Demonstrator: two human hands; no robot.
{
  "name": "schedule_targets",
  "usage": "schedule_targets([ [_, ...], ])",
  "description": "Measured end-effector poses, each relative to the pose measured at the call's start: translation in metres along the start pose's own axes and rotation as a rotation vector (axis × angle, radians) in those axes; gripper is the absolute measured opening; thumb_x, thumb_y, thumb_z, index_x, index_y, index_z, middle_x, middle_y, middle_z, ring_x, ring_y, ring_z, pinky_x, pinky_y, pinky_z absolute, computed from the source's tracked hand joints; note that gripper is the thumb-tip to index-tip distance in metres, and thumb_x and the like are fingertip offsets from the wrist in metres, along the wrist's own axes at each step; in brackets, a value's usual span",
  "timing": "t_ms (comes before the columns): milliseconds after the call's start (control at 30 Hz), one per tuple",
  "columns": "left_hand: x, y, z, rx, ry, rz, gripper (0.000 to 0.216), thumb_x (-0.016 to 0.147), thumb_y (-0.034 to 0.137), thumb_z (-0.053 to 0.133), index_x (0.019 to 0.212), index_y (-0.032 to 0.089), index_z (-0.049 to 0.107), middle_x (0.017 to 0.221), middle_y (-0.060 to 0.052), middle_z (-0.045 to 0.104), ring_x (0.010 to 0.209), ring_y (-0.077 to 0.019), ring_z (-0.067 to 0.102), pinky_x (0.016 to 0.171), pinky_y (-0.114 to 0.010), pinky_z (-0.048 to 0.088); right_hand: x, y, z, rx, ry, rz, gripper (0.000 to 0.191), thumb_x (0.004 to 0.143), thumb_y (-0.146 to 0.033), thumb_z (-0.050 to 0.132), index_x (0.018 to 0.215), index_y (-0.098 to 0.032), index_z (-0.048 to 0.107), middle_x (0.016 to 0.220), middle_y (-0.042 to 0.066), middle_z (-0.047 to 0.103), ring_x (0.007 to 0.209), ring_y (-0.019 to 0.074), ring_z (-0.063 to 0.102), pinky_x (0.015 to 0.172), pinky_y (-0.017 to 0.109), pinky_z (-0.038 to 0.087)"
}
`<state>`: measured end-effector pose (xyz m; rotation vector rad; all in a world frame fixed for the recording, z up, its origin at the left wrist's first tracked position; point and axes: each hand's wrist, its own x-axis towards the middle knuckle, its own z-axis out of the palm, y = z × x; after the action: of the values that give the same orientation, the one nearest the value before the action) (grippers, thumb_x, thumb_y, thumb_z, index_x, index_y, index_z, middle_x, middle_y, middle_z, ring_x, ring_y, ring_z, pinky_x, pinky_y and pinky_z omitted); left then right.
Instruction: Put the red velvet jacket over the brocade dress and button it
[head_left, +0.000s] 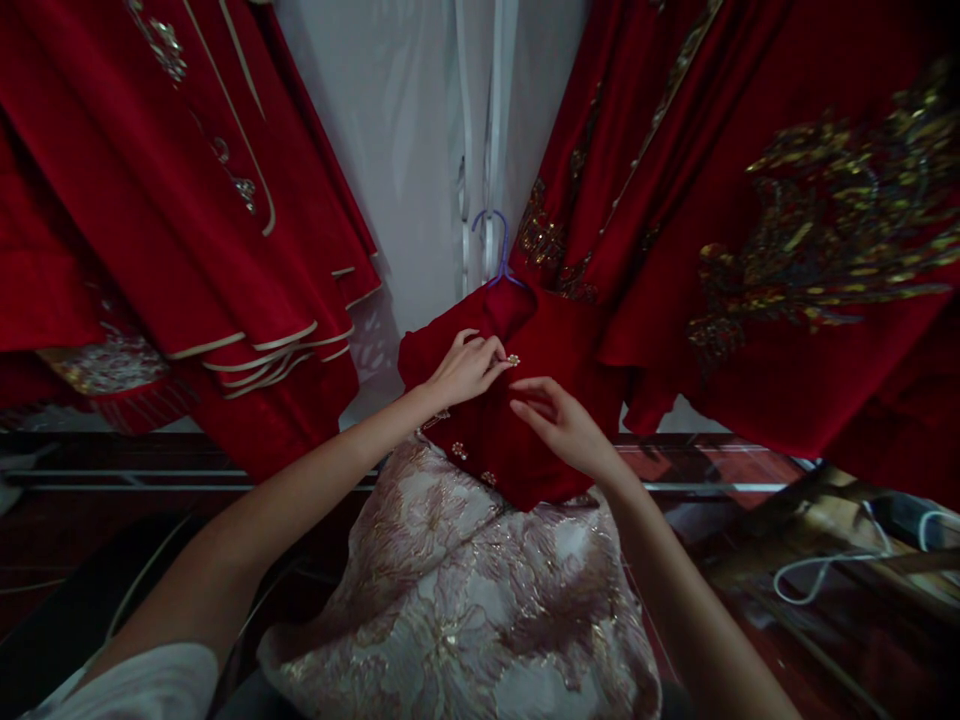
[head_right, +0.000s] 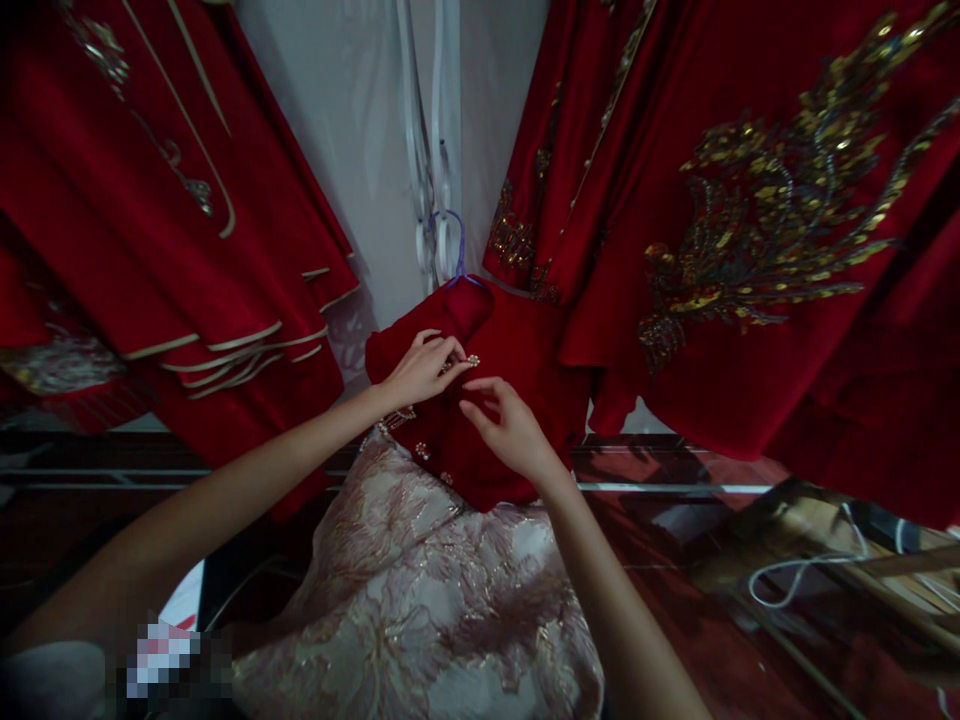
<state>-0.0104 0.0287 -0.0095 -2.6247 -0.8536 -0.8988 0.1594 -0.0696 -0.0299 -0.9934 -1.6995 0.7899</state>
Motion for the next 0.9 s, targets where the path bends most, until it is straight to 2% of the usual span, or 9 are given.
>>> schedule_targets([
  [100,-0.001,-0.001,-0.003,0.184,-0.133,0.128,0.03,0.093,0.032,0.033,0.095,0.012,0.056,0.082,-0.007,0.066,0.077,-0.0167,0.061,0.096,-0.039,0.03,0.037,-0.008,0.013,0.139,0.186,-0.063,0.039,0.08,-0.044,0.056,0.11,-0.02,0.05,0.119,0.009,0.056,0.112,0.0177,0.053,0.102,0.037,0.039],
  [200,-0.005,-0.005,-0.007,0.341,-0.316,0.185,0.034,0.092,0.029,0.033,0.088,0.011,0.061,0.078,-0.011,0.068,0.07,-0.0185,0.062,0.085,-0.038,0.033,0.068,-0.007,0.032,0.142,0.201,0.061,0.06,0.081,-0.054,0.047,0.125,-0.014,0.043,0.125,0.015,0.053,0.119,0.0224,0.049,0.102,0.039,0.037],
  [300,-0.01,-0.01,-0.014,0.505,-0.522,0.079,0.027,0.085,0.018,0.042,0.076,0.01,0.066,0.071,-0.013,0.069,0.065,-0.0194,0.063,0.079,-0.037,0.031,0.08,0.004,0.041,-0.144,0.375,0.225,0.088,0.077,-0.062,0.046,0.135,0.001,0.028,0.137,0.026,0.037,0.131,0.0323,0.03,0.107,0.047,0.026],
  [367,-0.014,-0.014,-0.02,0.579,-0.577,0.0,0.024,0.081,0.011,0.044,0.078,0.009,0.067,0.07,-0.014,0.069,0.066,-0.0191,0.063,0.079,-0.037,0.03,0.079,0.015,0.037,-0.387,0.492,0.222,0.096,0.077,-0.064,0.044,0.136,0.009,0.02,0.141,0.032,0.024,0.135,0.037,0.019,0.108,0.052,0.019],
  [500,-0.023,-0.023,-0.023,0.565,-0.609,0.039,0.025,0.083,0.018,0.045,0.092,0.011,0.068,0.077,-0.013,0.071,0.074,-0.0191,0.063,0.087,-0.037,0.027,0.07,0.032,0.008,-0.691,0.529,0.068,0.09,0.083,-0.062,0.034,0.134,0.011,0.02,0.137,0.036,0.026,0.131,0.0382,0.024,0.103,0.052,0.024],
  [633,-0.039,-0.035,-0.015,0.439,-0.529,-0.04,0.019,0.075,0.02,0.053,0.081,0.017,0.071,0.089,-0.013,0.069,0.103,-0.0276,0.056,0.093,-0.043,0.029,0.07,0.032,-0.027,-0.873,0.504,0.061,0.078,0.084,-0.061,0.033,0.128,0.003,0.033,0.122,0.03,0.045,0.116,0.0366,0.043,0.093,0.05,0.035],
  [733,-0.051,-0.05,-0.018,0.182,-0.425,0.073,0.02,0.065,0.013,0.053,0.067,0.026,0.068,0.093,-0.006,0.068,0.113,-0.0241,0.049,0.098,-0.043,0.031,0.075,0.026,-0.051,-1.055,0.454,0.109,0.072,0.085,-0.059,0.033,0.123,0.002,0.039,0.116,0.029,0.05,0.11,0.0371,0.047,0.089,0.048,0.037],
  [833,-0.059,-0.067,-0.035,0.004,-0.403,0.226,0.02,0.063,0.013,0.051,0.049,0.026,0.058,0.076,-0.004,0.066,0.104,-0.0206,0.053,0.1,-0.04,0.032,0.082,0.02,-0.074,-1.201,0.426,0.186,0.068,0.088,-0.056,0.029,0.117,0.003,0.046,0.11,0.029,0.053,0.107,0.037,0.049,0.089,0.047,0.036],
  [900,-0.06,-0.077,-0.05,-0.008,-0.382,0.2,0.025,0.066,0.017,0.05,0.042,0.025,0.052,0.057,-0.005,0.06,0.091,-0.0204,0.056,0.1,-0.039,0.031,0.089,0.018,-0.087,-1.265,0.414,0.203,0.066,0.09,-0.053,0.024,0.113,0.002,0.051,0.11,0.029,0.054,0.107,0.0359,0.048,0.088,0.046,0.035],
])
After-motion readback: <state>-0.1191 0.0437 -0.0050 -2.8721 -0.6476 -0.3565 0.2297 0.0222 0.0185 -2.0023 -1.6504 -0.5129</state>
